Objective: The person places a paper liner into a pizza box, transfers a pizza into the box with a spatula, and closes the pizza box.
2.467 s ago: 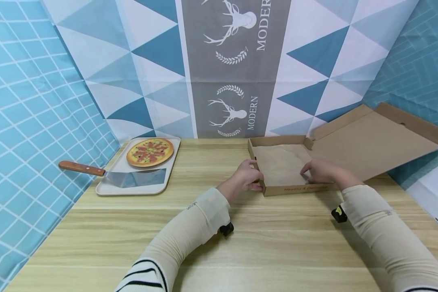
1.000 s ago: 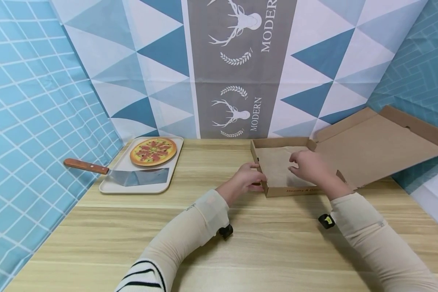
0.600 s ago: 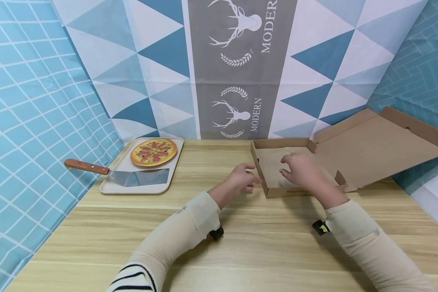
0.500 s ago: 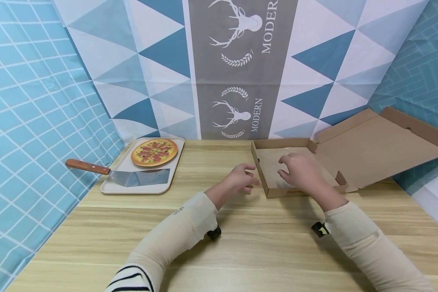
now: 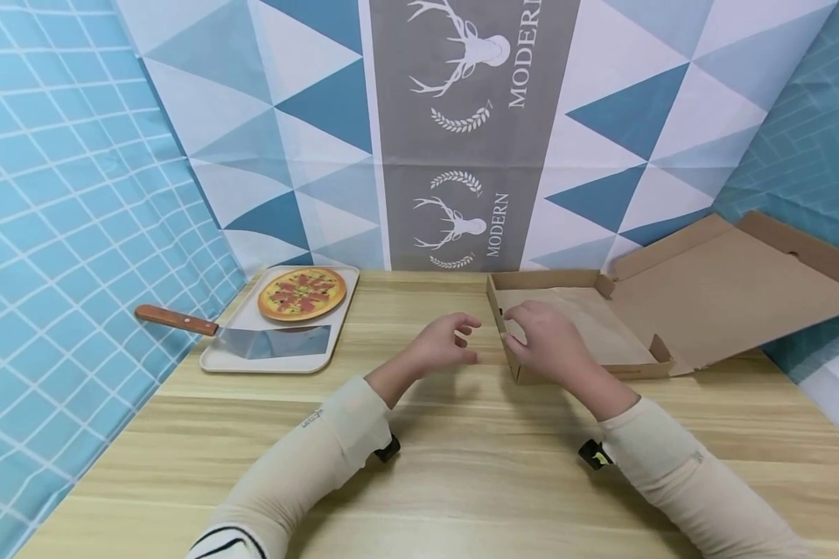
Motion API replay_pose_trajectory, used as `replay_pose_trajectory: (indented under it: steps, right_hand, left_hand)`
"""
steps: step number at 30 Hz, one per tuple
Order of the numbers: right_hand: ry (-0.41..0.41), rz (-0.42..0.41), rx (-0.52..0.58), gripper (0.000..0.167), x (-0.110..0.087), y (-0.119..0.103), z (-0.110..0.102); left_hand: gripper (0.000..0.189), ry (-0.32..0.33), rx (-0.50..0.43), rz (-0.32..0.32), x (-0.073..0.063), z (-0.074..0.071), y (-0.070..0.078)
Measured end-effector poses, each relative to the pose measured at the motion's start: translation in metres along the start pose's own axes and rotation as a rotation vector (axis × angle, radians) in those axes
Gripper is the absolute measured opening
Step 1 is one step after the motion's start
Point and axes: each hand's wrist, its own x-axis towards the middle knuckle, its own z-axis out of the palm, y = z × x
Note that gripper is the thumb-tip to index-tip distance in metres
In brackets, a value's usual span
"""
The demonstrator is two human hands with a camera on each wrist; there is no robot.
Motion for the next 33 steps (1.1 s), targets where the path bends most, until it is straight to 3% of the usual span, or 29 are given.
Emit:
replay_pose_trajectory:
  steps: [5,8,16,22,33]
  right_hand:
    - [-0.003,-0.045,0.018,0.026,0.004,-0.011,0.006]
    - [-0.012,-0.059,0.015,0.027,0.005,-0.017,0.008]
    - [-0.03,-0.09,0.018,0.027,0.006,-0.027,0.015]
    - [-0.066,-0.13,-0.003,0.028,0.007,-0.034,0.019]
    - [0.006,-0.292,0.133,0.021,0.02,-0.049,0.035]
  left_hand:
    - [0.053,0.025,0.29,0.129,-0.013,-0.014,-0.001]
    - [0.05,0.048,0.382,0.174,-0.023,-0.021,-0.002]
    - [0.046,0.112,0.368,0.155,-0.046,-0.041,-0.012]
    - [0.045,0.102,0.418,0.141,-0.059,-0.059,-0.02]
    - [0.043,0.148,0.449,0.142,-0.08,-0.087,-0.038]
